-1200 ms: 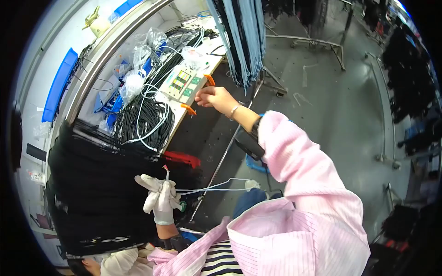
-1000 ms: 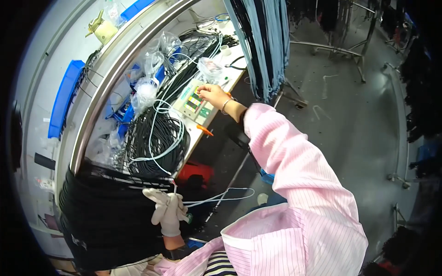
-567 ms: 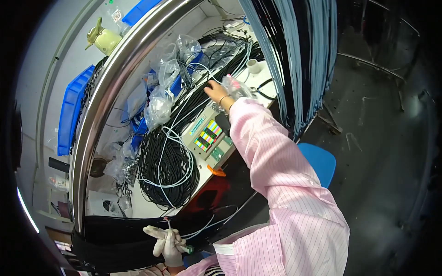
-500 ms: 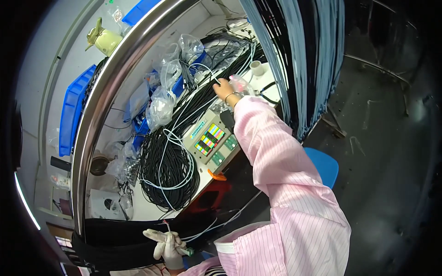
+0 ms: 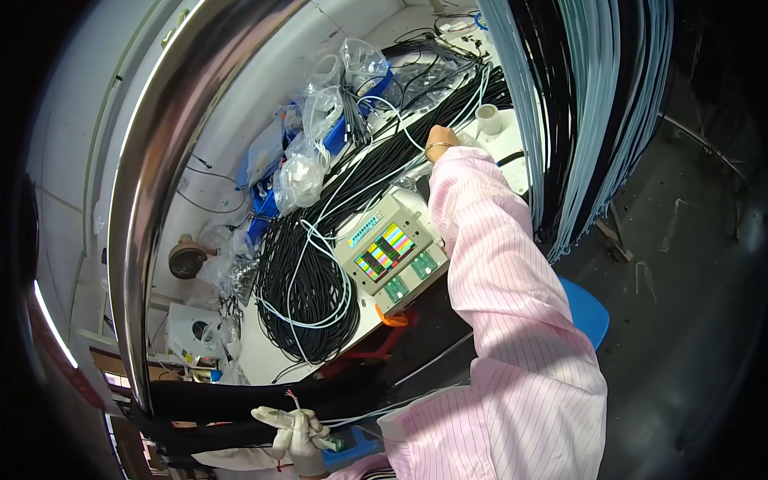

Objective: The person burns the ends of a cable with a lighter, trims the wires with pliers, and carries it to a workstation to solder the wires to a connector. Then, the person walks back to the first station and plugs both ends of the cable into a testing machine.

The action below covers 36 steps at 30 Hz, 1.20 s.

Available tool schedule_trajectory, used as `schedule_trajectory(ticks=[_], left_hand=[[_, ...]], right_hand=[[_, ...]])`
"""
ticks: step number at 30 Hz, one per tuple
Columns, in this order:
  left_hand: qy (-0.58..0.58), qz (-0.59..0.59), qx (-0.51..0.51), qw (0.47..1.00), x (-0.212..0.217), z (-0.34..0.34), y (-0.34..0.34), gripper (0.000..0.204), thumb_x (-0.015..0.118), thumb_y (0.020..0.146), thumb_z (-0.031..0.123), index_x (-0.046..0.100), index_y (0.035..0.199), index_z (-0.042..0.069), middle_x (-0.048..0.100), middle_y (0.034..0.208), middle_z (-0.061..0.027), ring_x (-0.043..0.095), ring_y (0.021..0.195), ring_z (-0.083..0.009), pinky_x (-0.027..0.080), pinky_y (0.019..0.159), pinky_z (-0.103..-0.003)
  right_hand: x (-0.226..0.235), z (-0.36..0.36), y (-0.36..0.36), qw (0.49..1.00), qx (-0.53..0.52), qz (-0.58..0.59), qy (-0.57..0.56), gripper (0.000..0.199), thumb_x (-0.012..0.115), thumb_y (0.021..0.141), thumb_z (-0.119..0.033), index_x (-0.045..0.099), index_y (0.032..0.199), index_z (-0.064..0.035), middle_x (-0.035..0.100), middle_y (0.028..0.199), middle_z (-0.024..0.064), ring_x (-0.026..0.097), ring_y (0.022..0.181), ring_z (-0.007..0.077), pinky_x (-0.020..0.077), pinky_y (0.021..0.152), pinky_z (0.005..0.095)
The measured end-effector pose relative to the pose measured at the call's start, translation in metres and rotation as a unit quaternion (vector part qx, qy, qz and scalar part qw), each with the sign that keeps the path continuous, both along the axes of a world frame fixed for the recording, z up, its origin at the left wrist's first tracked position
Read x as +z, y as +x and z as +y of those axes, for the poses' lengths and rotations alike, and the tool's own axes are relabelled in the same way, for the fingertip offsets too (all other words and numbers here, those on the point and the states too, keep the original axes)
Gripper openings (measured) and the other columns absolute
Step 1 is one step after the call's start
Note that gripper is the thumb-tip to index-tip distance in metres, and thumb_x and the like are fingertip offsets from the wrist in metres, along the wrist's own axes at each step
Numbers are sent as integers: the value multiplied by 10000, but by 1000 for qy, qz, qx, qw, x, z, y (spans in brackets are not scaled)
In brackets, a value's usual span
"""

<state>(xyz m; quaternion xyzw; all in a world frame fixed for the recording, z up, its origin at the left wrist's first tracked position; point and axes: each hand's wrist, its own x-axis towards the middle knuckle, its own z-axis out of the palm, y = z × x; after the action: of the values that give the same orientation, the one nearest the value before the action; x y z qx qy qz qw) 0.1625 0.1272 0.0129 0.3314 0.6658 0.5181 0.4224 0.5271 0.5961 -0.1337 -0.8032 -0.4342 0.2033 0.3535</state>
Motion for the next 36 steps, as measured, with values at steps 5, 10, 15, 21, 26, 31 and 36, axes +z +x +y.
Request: schedule_trajectory(ticks=[5,10,15,21,26,31,36], left_hand=[[4,13,-49,999,-4,-1,3,161,488,915,179,508,910,19,456,645,-32,388,491,-102,351,460,-217],[10,-27,-84,996,14,20,10,188,466,933,214,515,984,41,430,649,0,365,510,-74,358,472,-220],[25,-106,-86,990,53,48,34,140,568,861,150,564,896,15,460,604,4,422,481,-96,374,467,-241],[80,14,-107,991,93,30,48,84,597,811,62,582,755,3,520,566,-19,501,475,-101,405,462,-233],[58,45,-110,991,108,11,52,118,593,817,68,610,819,-49,519,563,-40,496,467,-112,418,466,-233],[52,102,-104,988,115,0,44,120,615,812,71,629,823,-48,536,562,-44,518,478,-107,416,464,-224],[81,140,-81,983,114,-4,34,182,618,821,152,583,724,2,533,527,-10,492,421,-62,380,404,-190]], right_hand=[[7,-21,-3,985,63,-78,142,155,551,828,-135,610,788,2,631,822,179,613,840,349,500,758,384],[75,-100,-62,874,268,227,336,127,571,795,-95,555,872,4,631,869,131,629,761,243,490,684,332],[123,-283,-121,753,428,474,158,193,504,837,-144,500,990,-26,570,817,59,525,634,121,422,586,244],[183,-389,-163,706,388,585,-97,440,359,892,-374,503,639,-43,453,517,24,388,436,110,291,421,235],[212,-407,-176,787,332,516,-65,549,299,900,-436,438,520,-66,381,436,16,329,374,114,246,379,246],[227,-415,-193,785,341,516,-40,502,339,901,-398,441,538,-66,381,450,16,311,381,95,238,385,239],[229,-422,-205,786,321,529,9,467,367,899,-356,414,533,-70,369,455,10,306,397,81,234,396,237]])
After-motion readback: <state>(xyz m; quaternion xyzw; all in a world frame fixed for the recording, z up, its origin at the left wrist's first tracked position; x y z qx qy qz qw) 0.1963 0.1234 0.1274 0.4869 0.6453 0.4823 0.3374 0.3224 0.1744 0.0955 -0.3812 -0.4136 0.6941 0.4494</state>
